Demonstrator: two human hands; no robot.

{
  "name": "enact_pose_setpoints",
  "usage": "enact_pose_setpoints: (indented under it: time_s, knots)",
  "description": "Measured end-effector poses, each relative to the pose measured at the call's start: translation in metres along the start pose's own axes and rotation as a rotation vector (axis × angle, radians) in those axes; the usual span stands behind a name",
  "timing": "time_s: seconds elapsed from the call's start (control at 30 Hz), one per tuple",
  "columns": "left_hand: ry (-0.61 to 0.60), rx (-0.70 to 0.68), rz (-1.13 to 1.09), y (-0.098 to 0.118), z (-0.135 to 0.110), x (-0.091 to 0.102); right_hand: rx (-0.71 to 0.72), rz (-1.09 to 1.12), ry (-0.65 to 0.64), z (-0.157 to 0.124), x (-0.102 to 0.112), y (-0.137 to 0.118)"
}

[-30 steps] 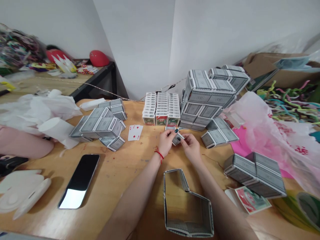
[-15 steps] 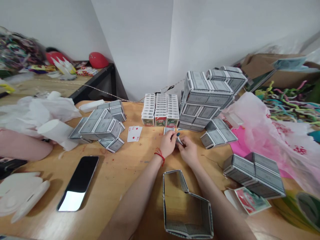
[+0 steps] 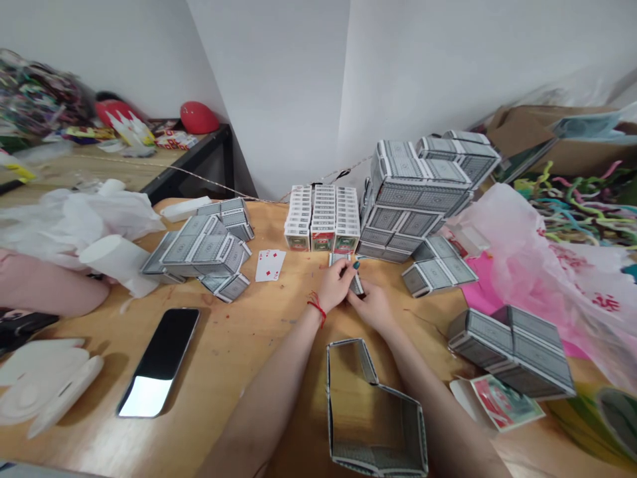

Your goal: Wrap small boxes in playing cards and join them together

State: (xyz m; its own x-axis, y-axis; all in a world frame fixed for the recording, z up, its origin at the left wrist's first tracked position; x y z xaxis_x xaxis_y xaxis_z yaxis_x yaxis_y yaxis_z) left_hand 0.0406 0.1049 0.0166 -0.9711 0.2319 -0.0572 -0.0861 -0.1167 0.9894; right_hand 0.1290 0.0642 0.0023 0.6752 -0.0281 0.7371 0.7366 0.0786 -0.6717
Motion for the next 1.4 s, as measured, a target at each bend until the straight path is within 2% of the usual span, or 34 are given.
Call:
enact_pose_setpoints:
  time_s: [0.13, 0.27, 0.4, 0.6, 0.7, 0.83, 0.93, 1.0, 1.1, 1.17, 1.27, 1.4]
  knots:
    - [-0.067, -0.052, 0.162, 0.002, -0.003, -0.004, 0.029, -0.019, -0.083, -0.001, -0.004, -0.003]
    - [-0.063, -0.074, 0.223, 0.005, -0.003, -0.003, 0.048, -0.035, -0.086, 0.0, -0.002, -0.005]
    - [-0.088, -0.029, 0.151, 0.004, -0.001, -0.003, 0.082, -0.031, -0.073, 0.0, -0.003, -0.005]
    - [-0.137, 0.095, -0.113, -0.001, -0.001, -0.004, 0.157, 0.039, -0.005, -0.002, 0.0, -0.013]
    - [-0.078, 0.126, -0.245, -0.003, 0.0, -0.001, 0.136, 0.096, 0.007, -0.001, 0.002, -0.012]
    - [0.056, 0.095, -0.306, -0.005, 0.003, 0.009, 0.007, 0.213, 0.001, 0.003, 0.002, 0.002]
    - [0.081, 0.052, -0.218, -0.005, 0.004, 0.012, -0.057, 0.362, 0.013, 0.004, 0.004, 0.007]
    - [0.087, 0.011, -0.066, -0.001, 0.002, 0.013, -0.066, 0.44, 0.015, 0.004, 0.007, 0.005]
    - [0.078, -0.054, 0.185, 0.007, -0.004, 0.011, -0.094, 0.473, 0.033, 0.003, 0.011, 0.002]
    - [0.048, -0.075, 0.275, 0.012, -0.006, 0.008, -0.136, 0.456, 0.054, 0.001, 0.013, 0.004]
    - [0.031, -0.061, 0.277, 0.012, -0.008, 0.005, -0.184, 0.366, 0.118, -0.002, 0.016, 0.008]
    - [0.094, -0.001, 0.281, 0.004, -0.008, 0.007, -0.192, 0.308, 0.218, -0.003, 0.02, 0.011]
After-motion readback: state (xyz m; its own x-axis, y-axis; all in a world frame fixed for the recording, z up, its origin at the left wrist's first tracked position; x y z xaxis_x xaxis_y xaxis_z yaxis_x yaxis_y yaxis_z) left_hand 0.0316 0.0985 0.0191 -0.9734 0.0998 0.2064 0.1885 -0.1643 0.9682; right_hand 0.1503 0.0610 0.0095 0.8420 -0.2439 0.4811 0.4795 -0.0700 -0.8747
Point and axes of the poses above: each hand's wrist, its own z-axis towards the middle knuckle, its own x-axis out of the back of the hand, y = z × x, the point moved 8 cm from there along z, towards the middle knuckle, and after that the axes turned 12 degrees about -z, right-handed, at the moved point
